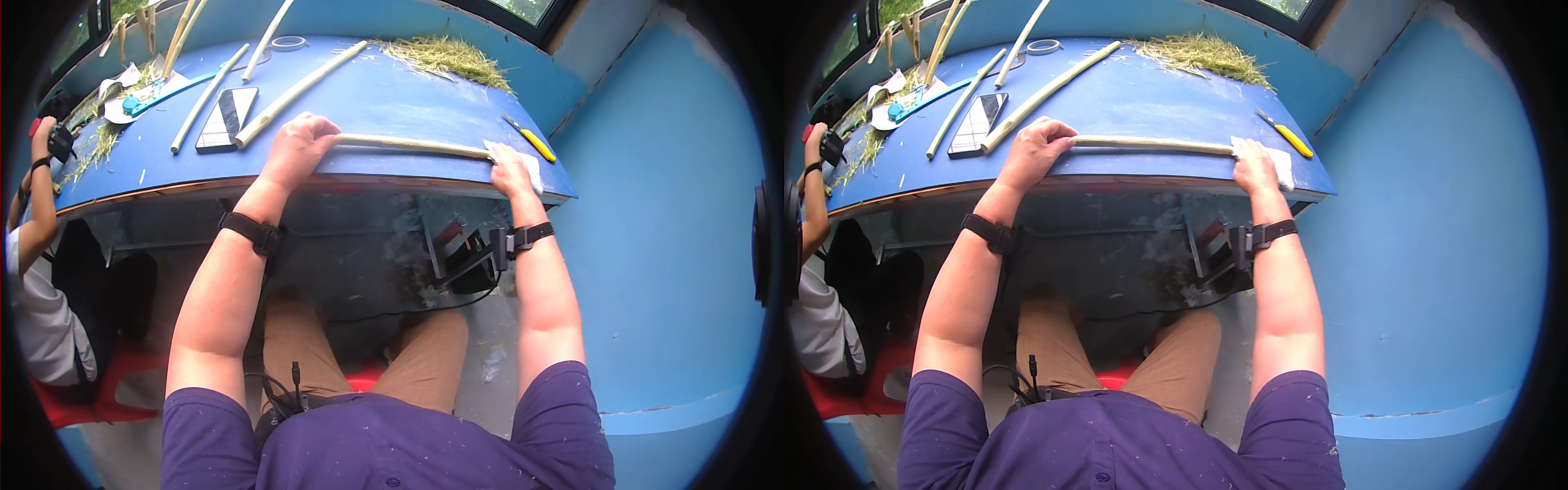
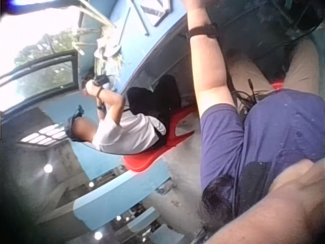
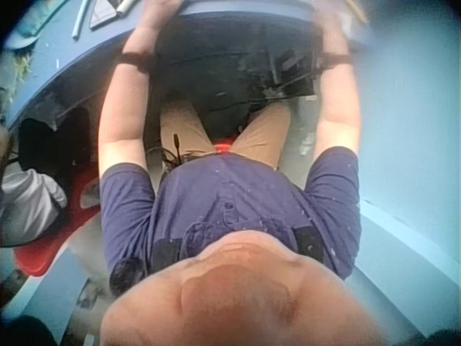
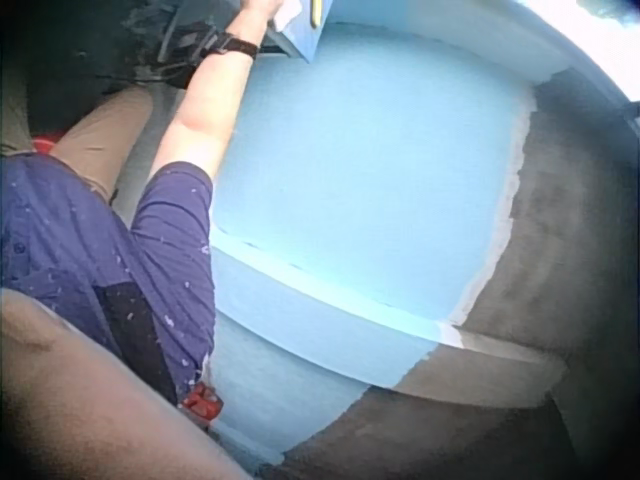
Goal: Clean and wipe down long bamboo or wooden sticks with a white cloth.
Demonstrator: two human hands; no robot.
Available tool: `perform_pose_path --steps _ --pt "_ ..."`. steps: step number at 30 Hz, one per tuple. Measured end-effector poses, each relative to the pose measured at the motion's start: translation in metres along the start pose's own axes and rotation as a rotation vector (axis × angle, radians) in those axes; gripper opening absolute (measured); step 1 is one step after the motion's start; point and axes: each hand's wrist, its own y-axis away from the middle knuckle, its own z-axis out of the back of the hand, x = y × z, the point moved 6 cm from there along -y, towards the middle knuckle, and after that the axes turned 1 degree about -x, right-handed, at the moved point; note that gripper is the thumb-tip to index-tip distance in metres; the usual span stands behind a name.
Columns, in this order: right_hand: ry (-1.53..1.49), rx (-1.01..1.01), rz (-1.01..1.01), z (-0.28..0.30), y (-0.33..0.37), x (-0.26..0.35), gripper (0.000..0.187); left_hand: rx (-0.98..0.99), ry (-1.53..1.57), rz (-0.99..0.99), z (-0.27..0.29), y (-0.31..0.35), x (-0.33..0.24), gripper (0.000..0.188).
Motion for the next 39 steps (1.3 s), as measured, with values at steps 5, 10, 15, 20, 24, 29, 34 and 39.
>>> perform_pose_path --steps 5,10,15,20,24,29,34,39 --pt "-0.155 -0.147 0.203 0.013 0.004 0.106 0.035 -0.012 0.010 -0.052 -0.001 0.000 0.000 0.010" --pt "-0.204 0.203 0.089 0.033 0.013 0.212 0.037 -0.020 -0.041 -0.089 -0.002 0.000 0.002 0.010" --pt "-0.400 0.009 0.224 0.057 0.019 0.288 0.022 -0.010 -0.013 -0.092 -0.006 -0.001 0.004 0.010" --pt "-0.395 -0.025 0.296 0.052 0.020 0.264 0.023 0.033 -0.037 -0.025 -0.004 -0.001 0.000 0.012" --pt "-0.225 0.155 0.087 0.029 0.012 0.186 0.053 0.054 -0.045 0.027 -0.001 -0.001 -0.003 0.013" --pt "-0.220 -0.049 0.138 0.018 0.000 0.079 0.047 0.090 -0.049 0.055 -0.001 -0.001 0.000 0.012" --pt "-0.203 -0.070 0.008 0.000 -0.006 -0.028 0.048 0.109 -0.028 0.095 -0.006 -0.003 0.001 0.011" --pt "-0.174 -0.051 -0.018 -0.008 -0.014 -0.054 0.039 0.078 -0.005 0.096 -0.003 -0.002 -0.001 0.014"
